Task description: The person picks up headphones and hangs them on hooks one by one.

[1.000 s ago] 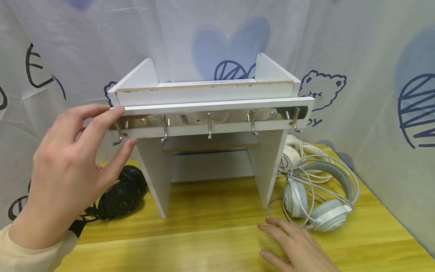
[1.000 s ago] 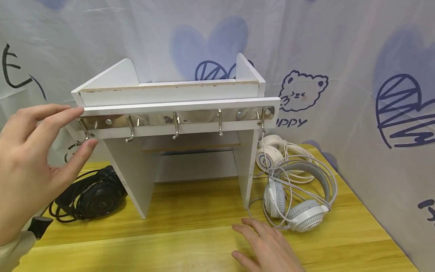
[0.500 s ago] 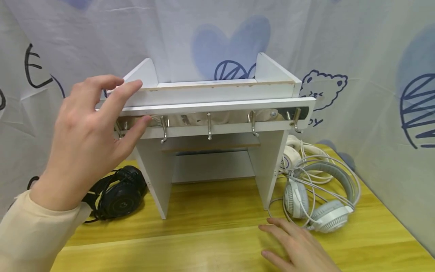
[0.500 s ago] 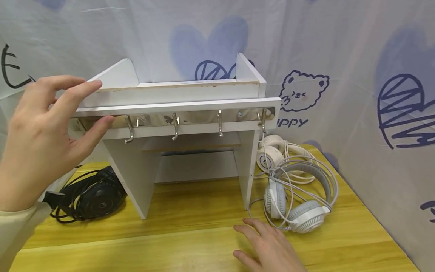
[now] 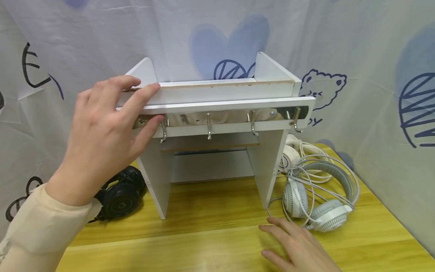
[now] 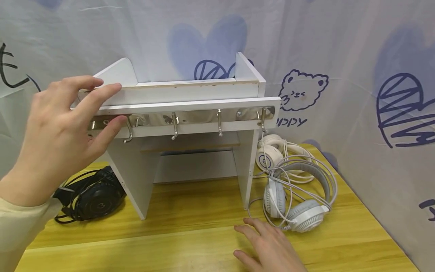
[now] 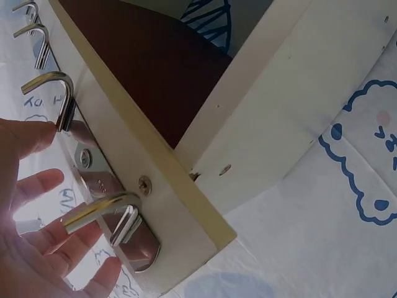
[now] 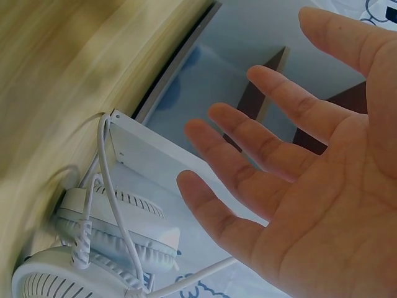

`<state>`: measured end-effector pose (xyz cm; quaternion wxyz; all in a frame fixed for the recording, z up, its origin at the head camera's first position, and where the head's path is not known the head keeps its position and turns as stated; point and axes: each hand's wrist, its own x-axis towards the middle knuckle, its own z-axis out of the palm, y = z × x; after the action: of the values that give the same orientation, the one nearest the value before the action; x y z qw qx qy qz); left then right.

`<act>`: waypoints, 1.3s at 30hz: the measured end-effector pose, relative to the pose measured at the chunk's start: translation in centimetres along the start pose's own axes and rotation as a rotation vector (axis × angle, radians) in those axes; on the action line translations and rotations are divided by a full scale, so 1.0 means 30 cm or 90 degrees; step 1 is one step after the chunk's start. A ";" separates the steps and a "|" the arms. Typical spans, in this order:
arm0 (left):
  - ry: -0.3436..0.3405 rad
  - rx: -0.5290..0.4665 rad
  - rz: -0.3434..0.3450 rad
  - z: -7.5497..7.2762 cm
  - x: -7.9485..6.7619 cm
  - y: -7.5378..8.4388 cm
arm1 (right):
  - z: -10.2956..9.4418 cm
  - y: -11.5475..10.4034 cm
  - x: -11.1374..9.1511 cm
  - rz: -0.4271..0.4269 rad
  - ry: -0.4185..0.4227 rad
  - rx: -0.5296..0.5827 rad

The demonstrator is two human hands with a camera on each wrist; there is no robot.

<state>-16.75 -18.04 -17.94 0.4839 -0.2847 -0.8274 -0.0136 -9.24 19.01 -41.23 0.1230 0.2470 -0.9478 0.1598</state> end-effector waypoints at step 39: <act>0.006 0.008 -0.027 0.027 0.020 0.019 | -0.219 0.058 0.065 0.016 0.138 -0.013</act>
<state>-17.34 -17.03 -18.03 0.4892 -0.2638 -0.8311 -0.0196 -10.76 22.01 -35.01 0.2254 0.2147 -0.9335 0.1779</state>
